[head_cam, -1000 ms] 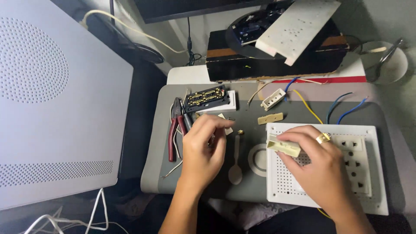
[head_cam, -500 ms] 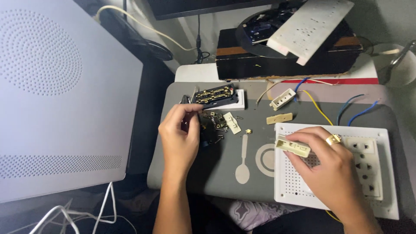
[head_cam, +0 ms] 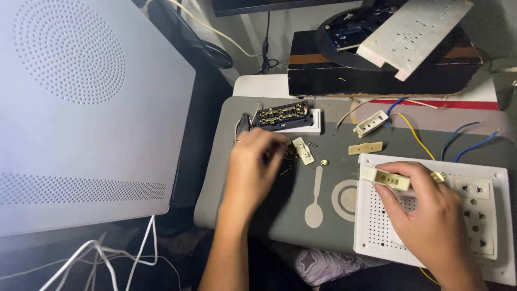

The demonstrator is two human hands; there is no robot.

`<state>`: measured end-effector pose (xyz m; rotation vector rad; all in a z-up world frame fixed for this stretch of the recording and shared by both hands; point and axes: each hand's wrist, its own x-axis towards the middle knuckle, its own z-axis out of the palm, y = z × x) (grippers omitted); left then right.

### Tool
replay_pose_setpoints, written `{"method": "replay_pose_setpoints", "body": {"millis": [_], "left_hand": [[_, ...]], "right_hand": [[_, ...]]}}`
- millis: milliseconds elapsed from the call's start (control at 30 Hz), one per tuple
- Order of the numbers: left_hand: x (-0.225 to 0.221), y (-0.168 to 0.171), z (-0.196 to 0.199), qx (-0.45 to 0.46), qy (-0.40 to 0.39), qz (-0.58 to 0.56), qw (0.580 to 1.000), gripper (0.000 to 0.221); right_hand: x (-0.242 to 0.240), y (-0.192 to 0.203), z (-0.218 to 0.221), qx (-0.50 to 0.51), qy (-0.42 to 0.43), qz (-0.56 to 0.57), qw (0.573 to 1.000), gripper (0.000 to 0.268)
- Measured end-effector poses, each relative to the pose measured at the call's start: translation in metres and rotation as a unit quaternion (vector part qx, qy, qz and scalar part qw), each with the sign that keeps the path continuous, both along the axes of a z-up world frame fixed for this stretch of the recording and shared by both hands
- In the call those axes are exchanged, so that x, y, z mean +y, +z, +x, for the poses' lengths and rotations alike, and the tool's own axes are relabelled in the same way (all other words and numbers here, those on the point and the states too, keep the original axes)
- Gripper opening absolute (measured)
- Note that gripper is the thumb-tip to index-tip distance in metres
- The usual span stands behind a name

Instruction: Assembling small brass electrical components into a switchboard using a screwdriver.

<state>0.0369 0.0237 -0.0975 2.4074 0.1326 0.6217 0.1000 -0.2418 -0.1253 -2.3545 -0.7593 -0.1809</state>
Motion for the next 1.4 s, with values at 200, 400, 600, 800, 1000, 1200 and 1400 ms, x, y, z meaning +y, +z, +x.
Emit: {"method": "replay_pose_setpoints", "body": {"millis": [200, 400, 600, 800, 1000, 1200, 1400], "left_hand": [[-0.041, -0.015, 0.011, 0.062, -0.051, 0.156, 0.984, 0.029], [-0.05, -0.011, 0.012, 0.048, -0.065, 0.13, 0.988, 0.013], [-0.047, 0.013, 0.007, 0.036, -0.153, -0.143, 0.977, 0.012], [-0.036, 0.012, 0.006, 0.027, -0.142, -0.113, 0.983, 0.017], [-0.005, 0.007, -0.001, 0.007, -0.02, -0.034, 0.999, 0.005], [-0.003, 0.012, -0.003, -0.035, 0.09, -0.176, 0.98, 0.009], [-0.005, 0.012, -0.003, -0.044, 0.089, -0.22, 0.97, 0.018]], "right_hand": [[0.007, 0.011, 0.002, -0.017, 0.052, 0.034, 0.998, 0.023], [0.01, 0.024, 0.002, -0.032, 0.096, 0.071, 0.992, 0.021], [0.009, 0.022, 0.003, -0.023, 0.103, 0.091, 0.99, 0.02], [0.009, 0.017, 0.002, -0.048, 0.095, 0.089, 0.99, 0.021], [0.002, 0.003, 0.002, -0.06, 0.054, 0.051, 0.995, 0.024], [-0.002, 0.006, -0.001, 0.009, -0.003, 0.07, 0.998, 0.026], [0.004, 0.022, -0.001, 0.039, -0.009, 0.149, 0.988, 0.022]]}}
